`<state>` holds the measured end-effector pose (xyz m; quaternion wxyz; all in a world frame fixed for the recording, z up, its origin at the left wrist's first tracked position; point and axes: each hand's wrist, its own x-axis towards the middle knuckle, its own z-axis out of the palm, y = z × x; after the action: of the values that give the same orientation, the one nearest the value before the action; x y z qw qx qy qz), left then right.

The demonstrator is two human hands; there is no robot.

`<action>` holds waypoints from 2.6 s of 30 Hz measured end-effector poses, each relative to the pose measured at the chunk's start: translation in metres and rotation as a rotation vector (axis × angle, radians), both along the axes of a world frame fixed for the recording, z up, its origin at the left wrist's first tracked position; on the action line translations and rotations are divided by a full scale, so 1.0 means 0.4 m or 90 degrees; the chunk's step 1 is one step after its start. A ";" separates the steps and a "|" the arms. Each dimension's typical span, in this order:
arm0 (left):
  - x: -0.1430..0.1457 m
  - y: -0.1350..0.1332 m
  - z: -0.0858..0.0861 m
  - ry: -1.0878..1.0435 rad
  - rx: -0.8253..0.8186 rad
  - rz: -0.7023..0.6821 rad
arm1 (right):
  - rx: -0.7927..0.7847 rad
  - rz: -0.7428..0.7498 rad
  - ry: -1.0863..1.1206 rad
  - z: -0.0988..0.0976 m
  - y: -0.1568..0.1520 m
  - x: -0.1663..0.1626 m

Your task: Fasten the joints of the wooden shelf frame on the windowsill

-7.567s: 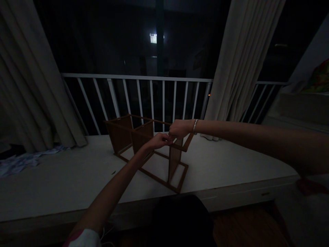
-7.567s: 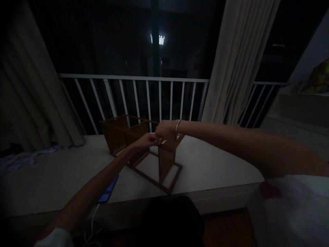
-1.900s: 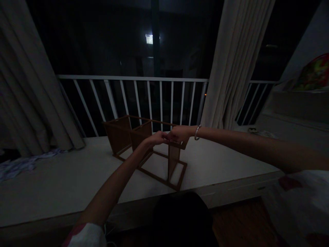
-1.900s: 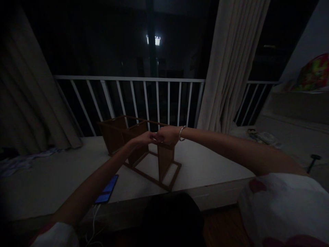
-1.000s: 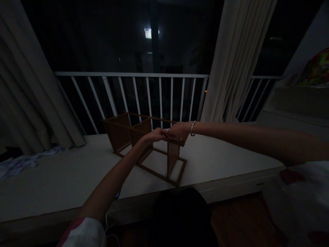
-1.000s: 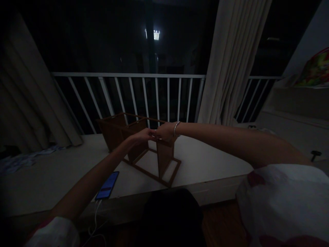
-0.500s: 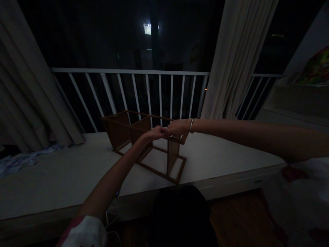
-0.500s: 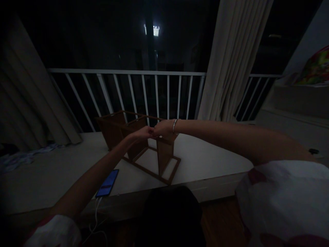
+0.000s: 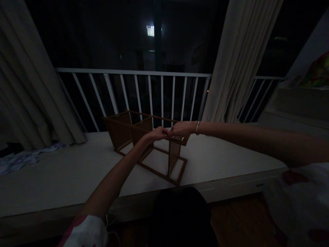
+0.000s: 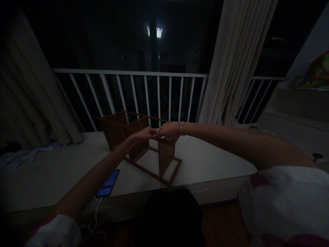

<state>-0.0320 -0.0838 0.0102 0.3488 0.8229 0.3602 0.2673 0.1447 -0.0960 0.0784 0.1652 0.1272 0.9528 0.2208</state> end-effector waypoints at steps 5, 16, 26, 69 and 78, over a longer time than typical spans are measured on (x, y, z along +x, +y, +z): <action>0.001 -0.005 0.005 0.010 0.013 -0.008 | -0.014 0.029 -0.005 0.000 0.006 0.003; 0.002 -0.025 0.029 0.003 -0.015 0.030 | 0.016 0.098 -0.030 0.006 0.026 -0.001; -0.035 0.033 -0.018 0.228 0.274 0.205 | 0.017 0.059 -0.056 0.009 0.032 -0.011; -0.063 0.055 0.004 0.363 0.117 0.061 | -0.033 0.161 -0.060 0.004 0.049 -0.027; -0.066 0.062 -0.003 0.338 0.119 0.050 | -0.074 -0.001 0.012 -0.001 0.022 -0.019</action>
<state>-0.0582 -0.0592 0.0092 0.1544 0.8780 0.4444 0.0879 0.1370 -0.0873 0.0782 0.1633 0.1200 0.9654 0.1641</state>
